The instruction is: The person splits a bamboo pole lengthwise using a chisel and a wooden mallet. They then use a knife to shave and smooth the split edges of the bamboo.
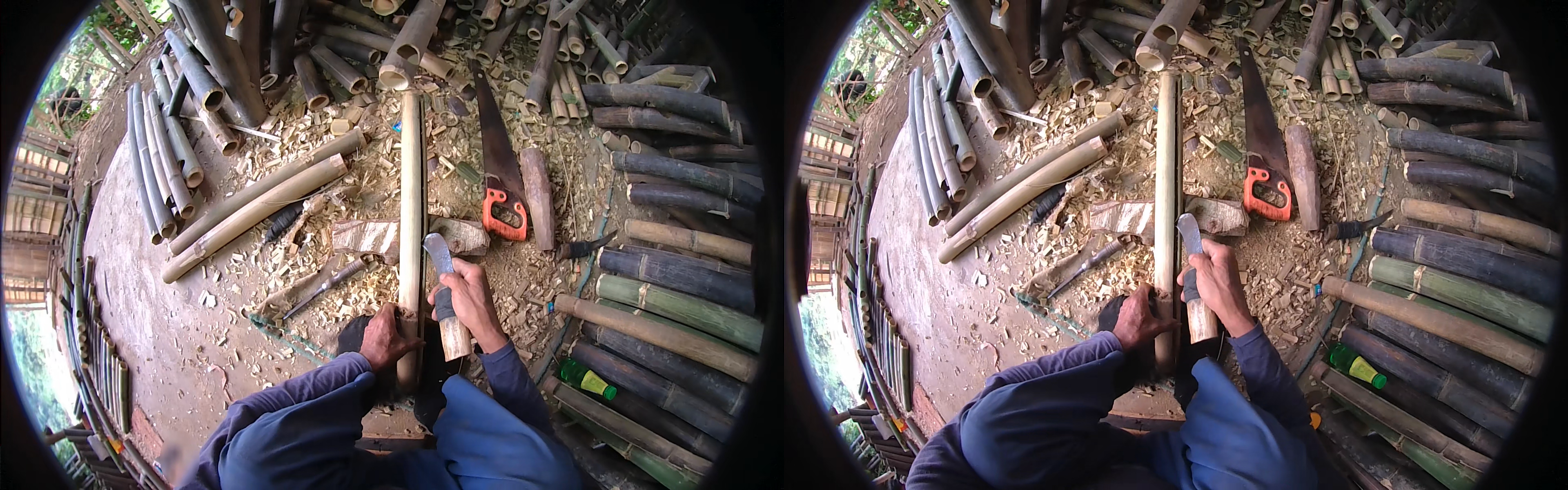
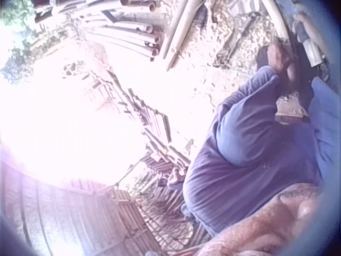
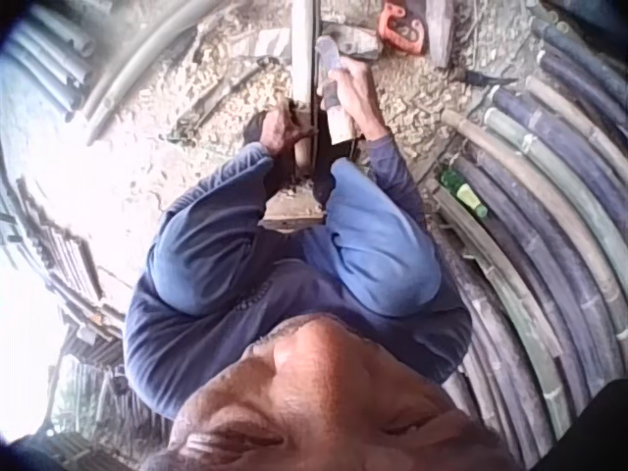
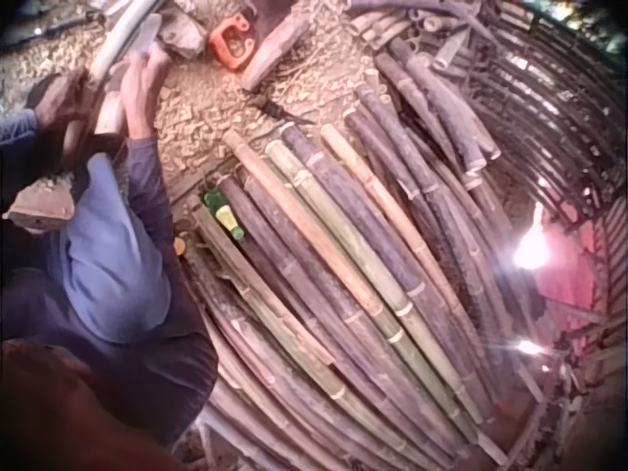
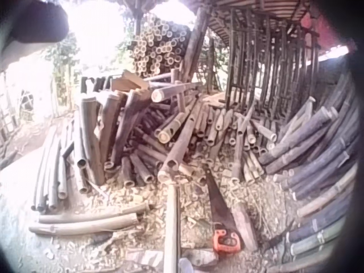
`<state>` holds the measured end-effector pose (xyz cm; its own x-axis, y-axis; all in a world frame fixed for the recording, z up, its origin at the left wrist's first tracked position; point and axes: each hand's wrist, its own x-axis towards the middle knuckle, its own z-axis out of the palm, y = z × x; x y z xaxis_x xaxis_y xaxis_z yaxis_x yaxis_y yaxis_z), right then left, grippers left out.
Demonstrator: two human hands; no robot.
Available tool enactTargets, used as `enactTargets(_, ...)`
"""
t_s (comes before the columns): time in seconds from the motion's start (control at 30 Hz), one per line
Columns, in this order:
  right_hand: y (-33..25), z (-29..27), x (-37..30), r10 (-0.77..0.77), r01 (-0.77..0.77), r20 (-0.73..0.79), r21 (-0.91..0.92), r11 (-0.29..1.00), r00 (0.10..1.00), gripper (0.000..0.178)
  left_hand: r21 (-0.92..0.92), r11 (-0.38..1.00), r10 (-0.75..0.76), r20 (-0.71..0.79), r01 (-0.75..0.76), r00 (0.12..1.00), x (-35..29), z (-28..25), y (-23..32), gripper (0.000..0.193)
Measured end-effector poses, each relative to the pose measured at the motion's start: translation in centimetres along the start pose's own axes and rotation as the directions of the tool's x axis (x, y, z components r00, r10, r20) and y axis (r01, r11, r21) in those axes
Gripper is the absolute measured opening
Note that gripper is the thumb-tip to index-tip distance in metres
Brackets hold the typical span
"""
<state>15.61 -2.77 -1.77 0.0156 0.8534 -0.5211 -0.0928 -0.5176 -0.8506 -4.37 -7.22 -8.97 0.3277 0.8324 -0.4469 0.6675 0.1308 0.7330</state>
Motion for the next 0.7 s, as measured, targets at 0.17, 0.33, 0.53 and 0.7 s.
enactTargets(0.17, -1.7, 0.1, 3.0, -0.085, 0.083, -0.035, -0.049, 0.995, 0.996, 0.016, -0.016, 1.000, -0.021, 0.044, 0.022, 0.999, 0.0, 0.0, 0.3, 0.070)
enactTargets(0.33, -4.5, 0.6, 6.9, -0.149, 0.146, -0.020, -0.099, 0.984, 0.989, 0.016, -0.002, 0.999, -0.034, 0.010, 0.034, 0.999, -0.1, 0.1, -0.5, 0.071)
enactTargets(0.53, -12.3, -4.5, 15.0, -0.241, 0.240, -0.188, -0.026, 0.970, 0.952, 0.012, -0.010, 1.000, -0.009, 0.052, 0.010, 0.999, 0.2, -0.1, 0.3, 0.068)
enactTargets(0.7, -10.3, -2.6, 8.7, -0.266, 0.243, -0.092, -0.208, 0.947, 0.960, 0.018, -0.040, 0.999, -0.028, 0.060, 0.030, 0.998, -0.1, -0.2, 0.3, 0.070)
